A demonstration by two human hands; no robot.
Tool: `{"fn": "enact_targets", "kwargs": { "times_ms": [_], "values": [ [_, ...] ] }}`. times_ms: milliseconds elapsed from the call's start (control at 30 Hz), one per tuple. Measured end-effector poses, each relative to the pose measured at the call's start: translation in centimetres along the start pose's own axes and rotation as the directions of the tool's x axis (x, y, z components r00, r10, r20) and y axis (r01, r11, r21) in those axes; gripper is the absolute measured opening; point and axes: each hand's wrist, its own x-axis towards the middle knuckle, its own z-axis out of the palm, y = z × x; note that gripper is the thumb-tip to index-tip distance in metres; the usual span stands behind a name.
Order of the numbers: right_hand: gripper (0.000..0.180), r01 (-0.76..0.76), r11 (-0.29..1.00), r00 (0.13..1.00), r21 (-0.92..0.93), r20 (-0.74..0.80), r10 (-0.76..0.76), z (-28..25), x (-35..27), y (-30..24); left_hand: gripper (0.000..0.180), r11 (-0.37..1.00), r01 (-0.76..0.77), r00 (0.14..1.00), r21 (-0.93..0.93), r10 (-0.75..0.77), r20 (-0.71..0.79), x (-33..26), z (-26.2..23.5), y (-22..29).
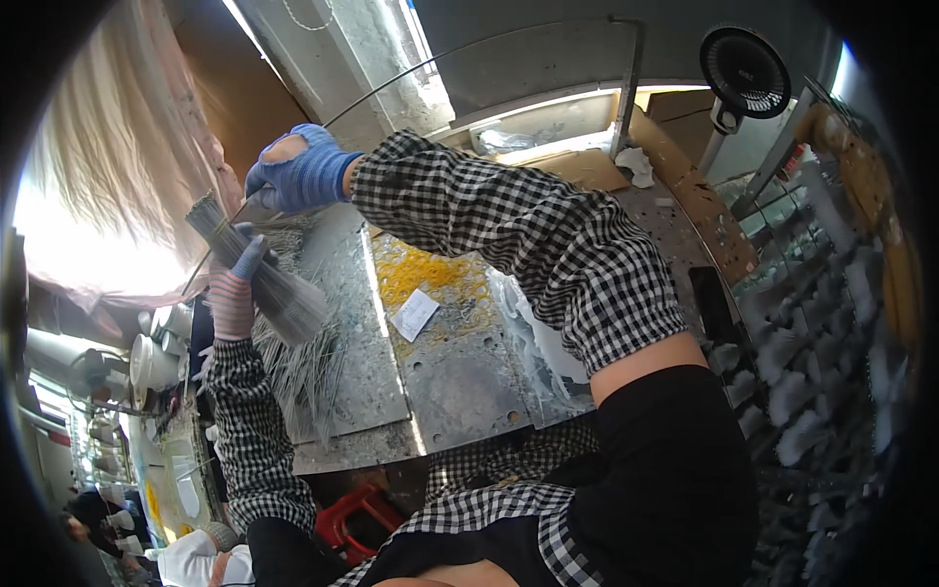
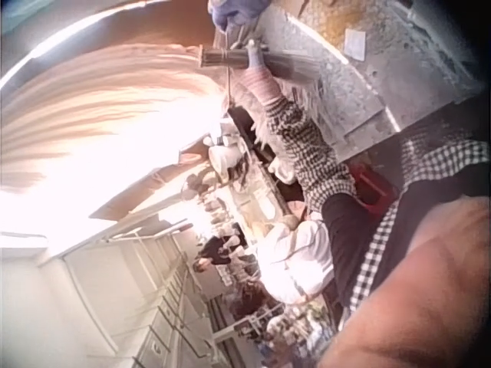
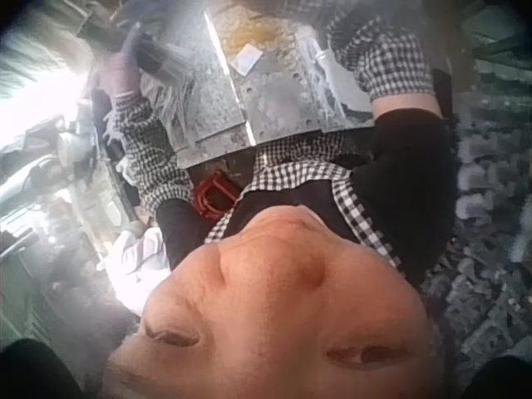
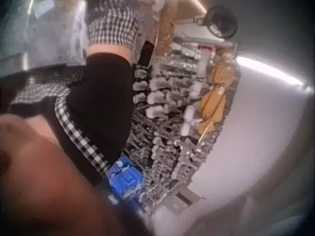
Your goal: Dipping brush fibers into adhesive and shaping them into a finished brush.
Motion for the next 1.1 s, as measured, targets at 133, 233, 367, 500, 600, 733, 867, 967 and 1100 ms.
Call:
{"fn": "enact_targets", "kwargs": {
  "times_ms": [133, 233, 367, 500, 600, 733, 867, 967, 1100],
  "values": [
    [0.075, -0.279, 0.96, 0.96, -0.021, 0.002, 0.279, -1.0, -0.2, 1.2, 0.044, 0.997, -0.083, 0.984, 0.0, 0.082, 0.159, 5.9, 7.2, -1.6],
    [0.082, -0.446, 0.89, 0.887, -0.095, -0.184, 0.424, -0.8, -0.3, 5.1, 0.052, 0.979, -0.198, 0.964, -0.05, 0.204, 0.17, 13.0, 14.5, -4.1],
    [0.066, -0.544, 0.809, 0.83, -0.221, -0.28, 0.482, -1.8, -1.7, 14.4, 0.069, 0.96, -0.12, 0.946, -0.253, 0.188, 0.265, 18.2, 22.5, -5.3],
    [0.057, -0.467, 0.884, 0.743, 0.018, -0.534, 0.403, -6.5, -6.0, 23.9, 0.074, 0.949, -0.283, 0.926, 0.137, 0.233, 0.296, 12.4, 24.5, -4.6],
    [0.059, -0.742, 0.658, 0.628, -0.13, -0.477, 0.614, -11.6, -10.9, 30.3, 0.066, 0.906, -0.369, 0.849, 0.209, 0.237, 0.472, 3.7, 21.9, -5.3],
    [0.069, -0.791, 0.505, 0.597, -0.347, -0.621, 0.508, -15.8, -16.2, 37.4, 0.054, 0.914, -0.335, 0.83, 0.228, 0.172, 0.53, -7.1, 17.2, -7.0],
    [0.085, -0.843, 0.458, 0.531, -0.281, -0.569, 0.628, -18.3, -17.0, 37.4, 0.05, 0.918, -0.19, 0.88, 0.348, 0.002, 0.474, -15.4, 12.5, -7.9],
    [0.075, -0.715, 0.482, 0.68, -0.506, -0.663, 0.313, -17.4, -16.2, 31.3, 0.047, 0.905, -0.101, 0.919, 0.414, -0.075, 0.388, -19.6, 9.7, -9.1],
    [0.044, -0.27, 0.856, 0.796, -0.441, -0.603, -0.06, -8.6, -16.4, 23.7, 0.043, 0.895, -0.018, 0.967, 0.445, -0.097, 0.235, -22.7, 7.8, -11.2]
  ]
}}
